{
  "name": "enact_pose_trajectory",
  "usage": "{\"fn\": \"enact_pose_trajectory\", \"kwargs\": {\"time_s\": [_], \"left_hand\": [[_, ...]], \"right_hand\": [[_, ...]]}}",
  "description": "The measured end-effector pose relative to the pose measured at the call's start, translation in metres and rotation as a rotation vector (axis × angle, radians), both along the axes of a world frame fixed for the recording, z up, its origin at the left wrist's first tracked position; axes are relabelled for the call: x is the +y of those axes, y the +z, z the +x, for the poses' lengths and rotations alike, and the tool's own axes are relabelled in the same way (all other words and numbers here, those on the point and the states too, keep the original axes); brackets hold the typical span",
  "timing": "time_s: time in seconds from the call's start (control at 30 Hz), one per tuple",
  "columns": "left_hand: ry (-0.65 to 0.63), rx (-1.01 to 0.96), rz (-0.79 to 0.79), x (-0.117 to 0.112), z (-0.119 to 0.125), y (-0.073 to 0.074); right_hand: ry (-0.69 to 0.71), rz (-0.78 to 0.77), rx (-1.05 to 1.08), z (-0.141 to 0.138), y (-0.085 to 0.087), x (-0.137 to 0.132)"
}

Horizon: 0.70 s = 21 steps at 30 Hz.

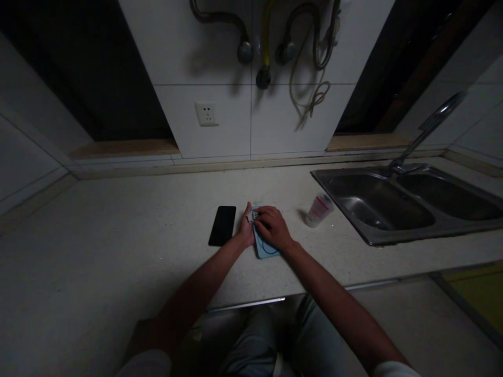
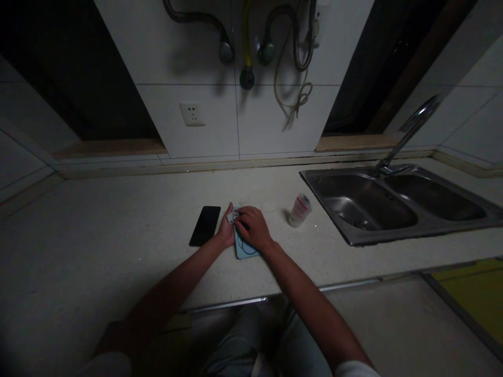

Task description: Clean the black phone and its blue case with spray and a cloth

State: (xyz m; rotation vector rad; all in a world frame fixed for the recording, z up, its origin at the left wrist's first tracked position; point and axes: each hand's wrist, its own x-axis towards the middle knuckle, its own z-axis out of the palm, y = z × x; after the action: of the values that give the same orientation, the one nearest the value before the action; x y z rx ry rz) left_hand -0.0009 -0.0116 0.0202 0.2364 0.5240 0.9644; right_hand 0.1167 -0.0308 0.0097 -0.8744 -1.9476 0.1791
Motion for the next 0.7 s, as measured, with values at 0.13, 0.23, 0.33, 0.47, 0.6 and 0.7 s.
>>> {"fn": "enact_pose_trajectory", "kwargs": {"time_s": [0.13, 0.23, 0.33, 0.47, 0.6, 0.7], "left_hand": [[0.029, 0.015, -0.018, -0.0005, -0.0013, -0.0026], [0.022, 0.020, -0.016, -0.0012, -0.0019, -0.0030], [0.014, 0.025, -0.008, -0.0010, -0.0013, -0.0024], [0.030, 0.036, -0.025, 0.0004, 0.0006, -0.0023], [0.020, 0.045, -0.014, 0.0009, 0.0015, -0.0033], [0.018, 0.048, -0.004, 0.0010, 0.0014, -0.0047]], "right_hand": [[0.055, 0.027, -0.017, -0.0011, -0.0004, -0.0008], [0.068, 0.011, -0.023, -0.0010, -0.0016, -0.0005], [0.042, 0.004, -0.015, -0.0009, -0.0026, -0.0001], [-0.017, 0.010, -0.008, -0.0013, -0.0028, 0.0006], [-0.041, 0.024, 0.020, -0.0021, -0.0029, 0.0013], [-0.048, 0.037, 0.053, -0.0017, -0.0027, 0.0015]]}}
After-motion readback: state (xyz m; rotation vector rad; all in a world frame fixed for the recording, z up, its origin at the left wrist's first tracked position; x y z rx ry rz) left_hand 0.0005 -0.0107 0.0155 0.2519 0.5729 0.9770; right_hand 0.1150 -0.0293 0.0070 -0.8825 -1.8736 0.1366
